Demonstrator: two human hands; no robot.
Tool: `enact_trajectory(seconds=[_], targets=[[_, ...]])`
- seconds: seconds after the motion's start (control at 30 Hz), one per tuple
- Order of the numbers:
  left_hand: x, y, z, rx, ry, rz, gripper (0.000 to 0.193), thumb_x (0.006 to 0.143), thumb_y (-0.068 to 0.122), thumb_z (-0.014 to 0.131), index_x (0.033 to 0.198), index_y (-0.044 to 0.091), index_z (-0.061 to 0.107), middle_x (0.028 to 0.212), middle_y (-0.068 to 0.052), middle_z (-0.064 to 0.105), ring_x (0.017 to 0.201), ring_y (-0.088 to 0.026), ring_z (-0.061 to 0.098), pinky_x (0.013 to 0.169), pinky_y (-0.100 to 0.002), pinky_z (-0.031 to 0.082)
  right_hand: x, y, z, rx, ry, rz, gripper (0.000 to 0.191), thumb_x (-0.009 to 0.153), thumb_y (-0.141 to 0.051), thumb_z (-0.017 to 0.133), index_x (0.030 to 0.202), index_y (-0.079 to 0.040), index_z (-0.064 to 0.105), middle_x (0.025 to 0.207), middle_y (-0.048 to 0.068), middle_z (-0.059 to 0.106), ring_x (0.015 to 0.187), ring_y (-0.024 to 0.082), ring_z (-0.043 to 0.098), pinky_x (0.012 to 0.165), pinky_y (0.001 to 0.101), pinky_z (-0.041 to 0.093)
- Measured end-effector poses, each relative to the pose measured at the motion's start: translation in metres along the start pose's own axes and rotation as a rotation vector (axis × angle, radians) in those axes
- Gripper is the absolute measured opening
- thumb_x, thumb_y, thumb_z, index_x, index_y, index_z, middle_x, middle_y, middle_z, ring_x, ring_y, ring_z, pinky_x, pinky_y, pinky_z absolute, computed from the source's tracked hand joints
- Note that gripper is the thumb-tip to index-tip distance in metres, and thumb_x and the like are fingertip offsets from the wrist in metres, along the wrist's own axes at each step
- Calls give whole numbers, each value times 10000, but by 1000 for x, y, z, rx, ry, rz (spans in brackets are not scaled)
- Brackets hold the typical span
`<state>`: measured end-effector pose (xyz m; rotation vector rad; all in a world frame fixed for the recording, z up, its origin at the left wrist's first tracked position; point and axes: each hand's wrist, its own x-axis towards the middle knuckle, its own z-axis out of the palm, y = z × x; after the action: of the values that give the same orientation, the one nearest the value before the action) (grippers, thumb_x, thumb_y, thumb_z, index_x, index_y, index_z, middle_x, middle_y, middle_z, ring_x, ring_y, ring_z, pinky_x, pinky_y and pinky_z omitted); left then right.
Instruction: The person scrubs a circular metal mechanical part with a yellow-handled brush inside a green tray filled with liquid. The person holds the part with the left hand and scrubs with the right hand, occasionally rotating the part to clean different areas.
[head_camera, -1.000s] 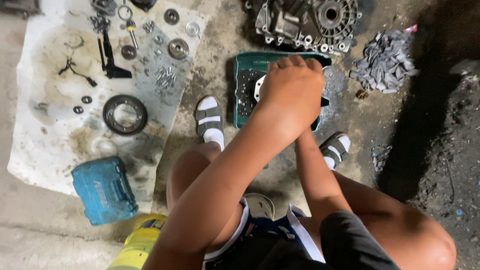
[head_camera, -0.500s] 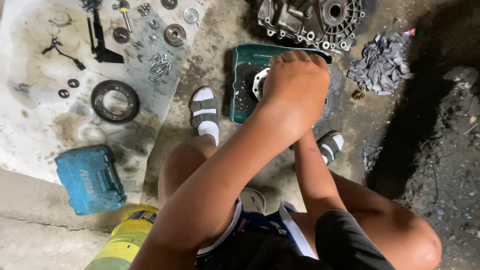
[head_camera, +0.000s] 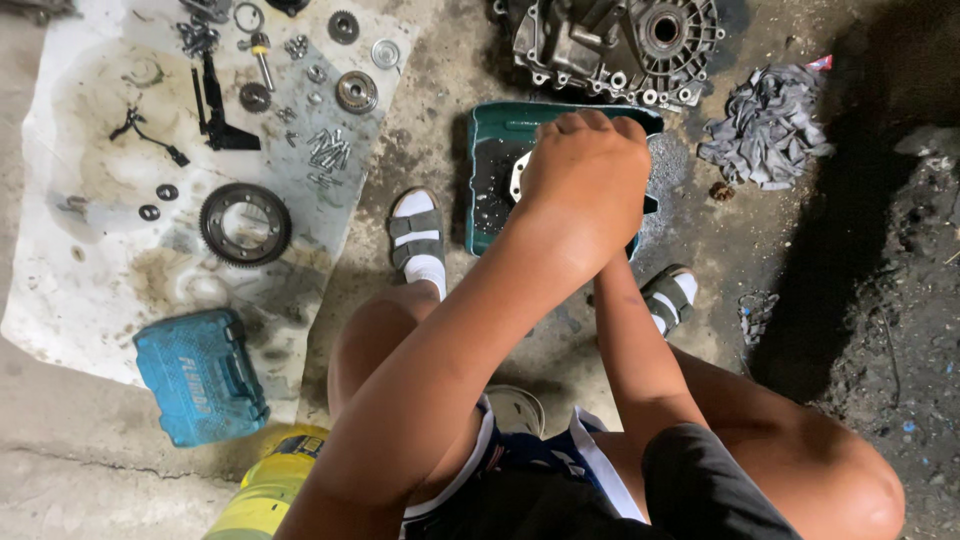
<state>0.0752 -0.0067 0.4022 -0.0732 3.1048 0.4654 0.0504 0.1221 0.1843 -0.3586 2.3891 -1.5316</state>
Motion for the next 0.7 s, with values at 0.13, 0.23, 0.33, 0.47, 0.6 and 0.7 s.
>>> enact_trajectory(seconds=[0.13,0.23,0.33,0.47,0.6,0.7], targets=[[-2,4,0,-57,-70,-2,419,772,167,696,1135,-38,652,1089,-257,703,1026,-363,690,858,-461,552,-19,-1,16,76,-38,-101,489,1046,-330,657,1372,33,631,1382,215,700,1242,223,668,1060,355,504],[-3,8,0,-61,-58,6,425,770,172,694,1136,-40,651,1086,-258,703,1021,-369,690,862,-463,551,-25,-1,18,92,-55,-130,483,1057,-336,647,1368,33,638,1377,218,708,1237,222,676,1058,353,507],[0,9,0,-65,-74,10,451,758,188,702,1141,-43,647,1090,-260,700,1026,-367,688,860,-451,552,-15,4,0,40,-39,-58,478,1068,-341,637,1364,34,645,1371,220,716,1232,220,684,1056,351,510],[4,-1,-2,-24,-55,7,544,730,242,720,1187,-40,638,1117,-278,691,1040,-386,685,846,-455,546,1,21,-35,-154,-33,175,473,1082,-348,624,1359,34,655,1364,223,726,1226,219,695,1053,348,513],[0,-9,-3,-18,-108,-23,566,756,283,723,1192,-62,621,1125,-279,680,1055,-375,674,894,-450,535,-4,45,-39,-304,30,521,491,1111,-384,613,1329,51,674,1340,243,741,1208,218,702,1038,343,510],[-2,-8,-3,-5,-47,-23,511,801,229,693,1221,-51,616,1108,-276,689,1040,-383,681,895,-468,535,-20,52,-13,-149,48,104,497,1088,-334,625,1398,50,577,1409,234,642,1276,237,613,1074,369,463]])
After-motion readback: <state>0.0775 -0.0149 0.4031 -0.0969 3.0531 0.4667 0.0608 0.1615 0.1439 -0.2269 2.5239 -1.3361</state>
